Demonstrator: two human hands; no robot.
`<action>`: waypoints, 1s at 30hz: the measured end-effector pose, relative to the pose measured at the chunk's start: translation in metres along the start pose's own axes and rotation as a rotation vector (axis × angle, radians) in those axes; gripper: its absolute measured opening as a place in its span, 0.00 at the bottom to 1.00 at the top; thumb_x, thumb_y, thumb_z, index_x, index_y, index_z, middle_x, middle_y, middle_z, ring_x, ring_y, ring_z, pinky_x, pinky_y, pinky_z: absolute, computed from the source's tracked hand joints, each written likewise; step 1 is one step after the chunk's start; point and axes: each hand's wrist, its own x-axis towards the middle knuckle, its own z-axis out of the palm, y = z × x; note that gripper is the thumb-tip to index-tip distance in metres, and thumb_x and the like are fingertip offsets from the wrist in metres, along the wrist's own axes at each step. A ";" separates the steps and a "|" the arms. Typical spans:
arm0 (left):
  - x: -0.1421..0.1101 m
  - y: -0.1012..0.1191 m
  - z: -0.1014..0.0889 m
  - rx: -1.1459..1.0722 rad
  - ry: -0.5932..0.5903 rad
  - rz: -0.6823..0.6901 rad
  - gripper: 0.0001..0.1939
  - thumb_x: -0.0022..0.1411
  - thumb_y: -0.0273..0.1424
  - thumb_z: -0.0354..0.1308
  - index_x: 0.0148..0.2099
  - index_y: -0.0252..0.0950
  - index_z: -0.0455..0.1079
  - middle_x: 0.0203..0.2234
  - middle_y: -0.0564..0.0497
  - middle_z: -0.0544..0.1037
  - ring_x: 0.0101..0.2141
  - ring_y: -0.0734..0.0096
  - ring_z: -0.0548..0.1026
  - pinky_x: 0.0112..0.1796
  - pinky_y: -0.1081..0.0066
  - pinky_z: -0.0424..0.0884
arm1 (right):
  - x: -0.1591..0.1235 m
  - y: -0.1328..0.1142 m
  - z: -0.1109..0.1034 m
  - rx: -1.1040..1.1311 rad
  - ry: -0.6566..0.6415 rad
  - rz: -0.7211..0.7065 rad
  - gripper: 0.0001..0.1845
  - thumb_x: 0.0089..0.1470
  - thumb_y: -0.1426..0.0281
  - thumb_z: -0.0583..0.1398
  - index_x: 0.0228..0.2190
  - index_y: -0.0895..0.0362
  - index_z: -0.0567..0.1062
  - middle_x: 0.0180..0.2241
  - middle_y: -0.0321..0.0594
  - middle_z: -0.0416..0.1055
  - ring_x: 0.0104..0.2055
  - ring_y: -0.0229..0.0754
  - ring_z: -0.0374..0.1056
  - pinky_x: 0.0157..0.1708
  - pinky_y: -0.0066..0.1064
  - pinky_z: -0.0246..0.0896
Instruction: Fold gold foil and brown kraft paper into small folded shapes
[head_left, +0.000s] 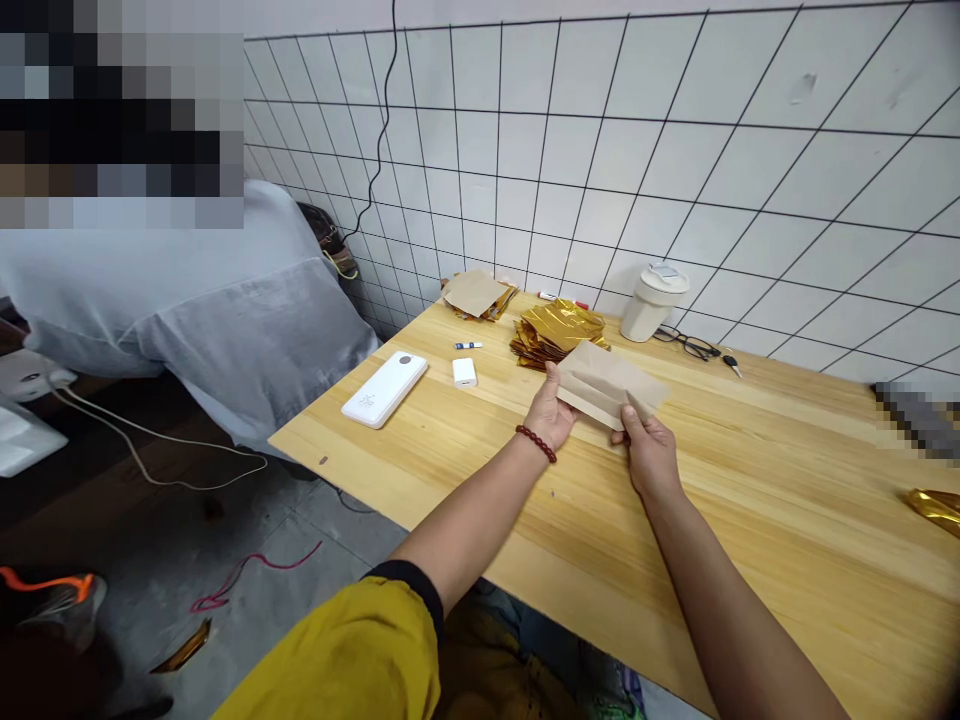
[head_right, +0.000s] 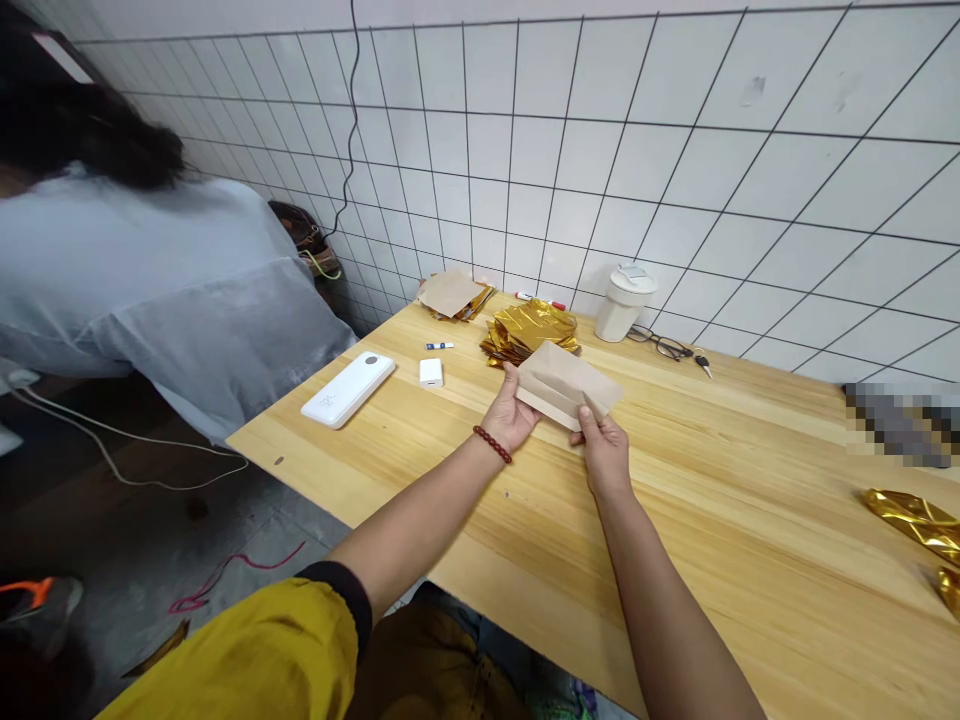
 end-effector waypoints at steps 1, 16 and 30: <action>-0.001 -0.004 -0.001 0.033 -0.036 -0.009 0.21 0.55 0.40 0.66 0.48 0.34 0.73 0.46 0.43 0.79 0.50 0.58 0.75 0.53 0.57 0.70 | 0.000 0.000 0.000 0.012 -0.006 -0.002 0.23 0.43 0.49 0.67 0.25 0.57 0.77 0.15 0.31 0.66 0.19 0.34 0.60 0.23 0.29 0.57; -0.003 -0.015 -0.003 0.081 -0.011 -0.014 0.17 0.50 0.27 0.68 0.44 0.34 0.73 0.47 0.43 0.79 0.51 0.58 0.75 0.55 0.55 0.68 | 0.007 -0.001 -0.002 0.235 0.117 -0.032 0.20 0.40 0.56 0.71 0.30 0.57 0.75 0.20 0.28 0.65 0.19 0.28 0.57 0.19 0.23 0.51; -0.003 -0.002 0.002 -0.039 0.068 -0.082 0.12 0.63 0.33 0.57 0.49 0.36 0.71 0.43 0.45 0.80 0.48 0.63 0.76 0.53 0.57 0.70 | 0.009 0.003 -0.005 0.260 0.150 -0.032 0.21 0.38 0.56 0.71 0.26 0.56 0.71 0.20 0.27 0.63 0.18 0.28 0.54 0.19 0.23 0.49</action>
